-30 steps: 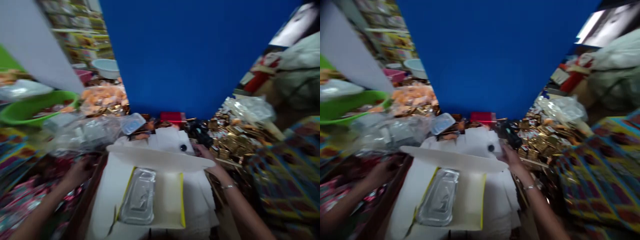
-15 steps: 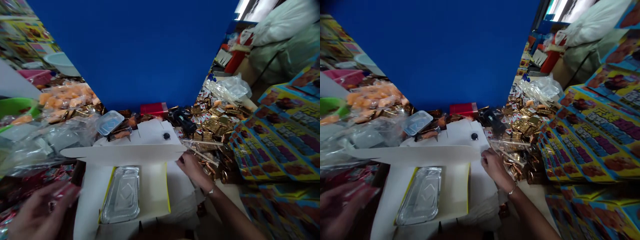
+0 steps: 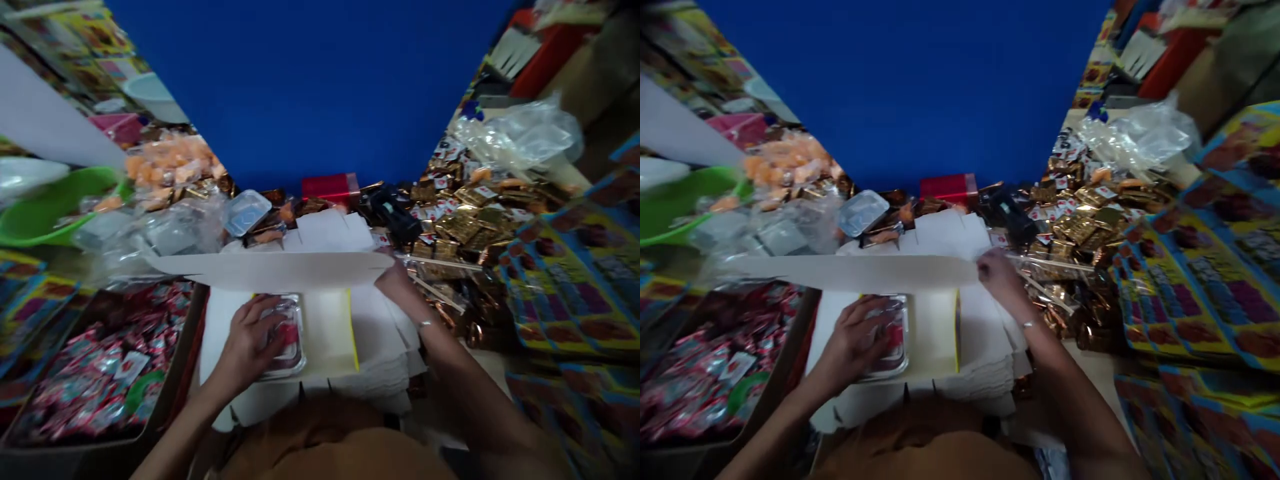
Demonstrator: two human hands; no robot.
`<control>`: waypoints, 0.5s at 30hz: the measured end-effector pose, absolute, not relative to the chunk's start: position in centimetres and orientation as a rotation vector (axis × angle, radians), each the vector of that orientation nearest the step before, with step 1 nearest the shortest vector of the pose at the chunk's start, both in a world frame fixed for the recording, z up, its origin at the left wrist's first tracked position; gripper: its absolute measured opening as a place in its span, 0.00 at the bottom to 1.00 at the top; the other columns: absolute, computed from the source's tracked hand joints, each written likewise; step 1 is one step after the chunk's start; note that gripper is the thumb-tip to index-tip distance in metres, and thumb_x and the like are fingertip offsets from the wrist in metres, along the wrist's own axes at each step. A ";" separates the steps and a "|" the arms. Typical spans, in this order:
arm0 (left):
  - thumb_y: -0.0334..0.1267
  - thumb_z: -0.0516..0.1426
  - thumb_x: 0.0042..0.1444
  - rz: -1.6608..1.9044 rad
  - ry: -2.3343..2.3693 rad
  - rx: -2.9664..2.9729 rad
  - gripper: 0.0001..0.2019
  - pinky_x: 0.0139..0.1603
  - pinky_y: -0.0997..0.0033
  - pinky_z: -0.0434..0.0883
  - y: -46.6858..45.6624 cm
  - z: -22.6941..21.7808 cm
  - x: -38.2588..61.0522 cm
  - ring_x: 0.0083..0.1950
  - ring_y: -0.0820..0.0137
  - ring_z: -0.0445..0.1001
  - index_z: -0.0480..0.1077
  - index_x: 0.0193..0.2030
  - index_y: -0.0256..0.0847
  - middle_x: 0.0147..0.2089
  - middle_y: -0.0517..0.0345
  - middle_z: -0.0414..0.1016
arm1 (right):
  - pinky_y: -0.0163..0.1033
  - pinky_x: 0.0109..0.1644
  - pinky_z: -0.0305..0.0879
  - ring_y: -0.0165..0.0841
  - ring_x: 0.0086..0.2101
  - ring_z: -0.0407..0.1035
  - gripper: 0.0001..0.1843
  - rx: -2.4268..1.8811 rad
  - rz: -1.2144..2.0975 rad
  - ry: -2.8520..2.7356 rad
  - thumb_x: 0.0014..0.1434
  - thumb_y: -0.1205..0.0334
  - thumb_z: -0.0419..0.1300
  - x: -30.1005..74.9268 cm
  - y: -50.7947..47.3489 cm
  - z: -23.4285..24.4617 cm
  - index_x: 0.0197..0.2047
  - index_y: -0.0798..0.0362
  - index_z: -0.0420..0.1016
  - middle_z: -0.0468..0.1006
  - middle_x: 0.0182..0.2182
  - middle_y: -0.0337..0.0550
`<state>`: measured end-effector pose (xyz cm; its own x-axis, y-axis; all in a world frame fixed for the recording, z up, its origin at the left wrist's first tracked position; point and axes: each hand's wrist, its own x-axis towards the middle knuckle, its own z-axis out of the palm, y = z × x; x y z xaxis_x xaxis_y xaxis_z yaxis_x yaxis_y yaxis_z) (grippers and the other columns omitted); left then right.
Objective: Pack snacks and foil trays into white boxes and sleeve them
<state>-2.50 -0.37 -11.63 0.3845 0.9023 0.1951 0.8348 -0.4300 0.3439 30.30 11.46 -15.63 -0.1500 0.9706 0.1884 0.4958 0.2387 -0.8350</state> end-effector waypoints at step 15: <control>0.47 0.38 0.68 0.816 1.548 2.019 0.23 0.62 0.49 0.61 -2.0 -10.4 -1.4 0.63 0.58 0.59 0.53 0.67 0.46 0.62 0.49 0.63 | 0.34 0.33 0.70 0.29 0.34 0.72 0.08 -0.992 1.270 -1.683 0.57 0.63 0.57 22.2 3.1 -7.4 0.40 0.49 0.77 0.71 0.48 0.46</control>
<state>-1.39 -1.98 -10.37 0.1882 0.9666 0.1741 0.6900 -0.2562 0.6769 22.16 3.08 -7.36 -0.3822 0.9145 0.1325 0.1236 0.1927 -0.9735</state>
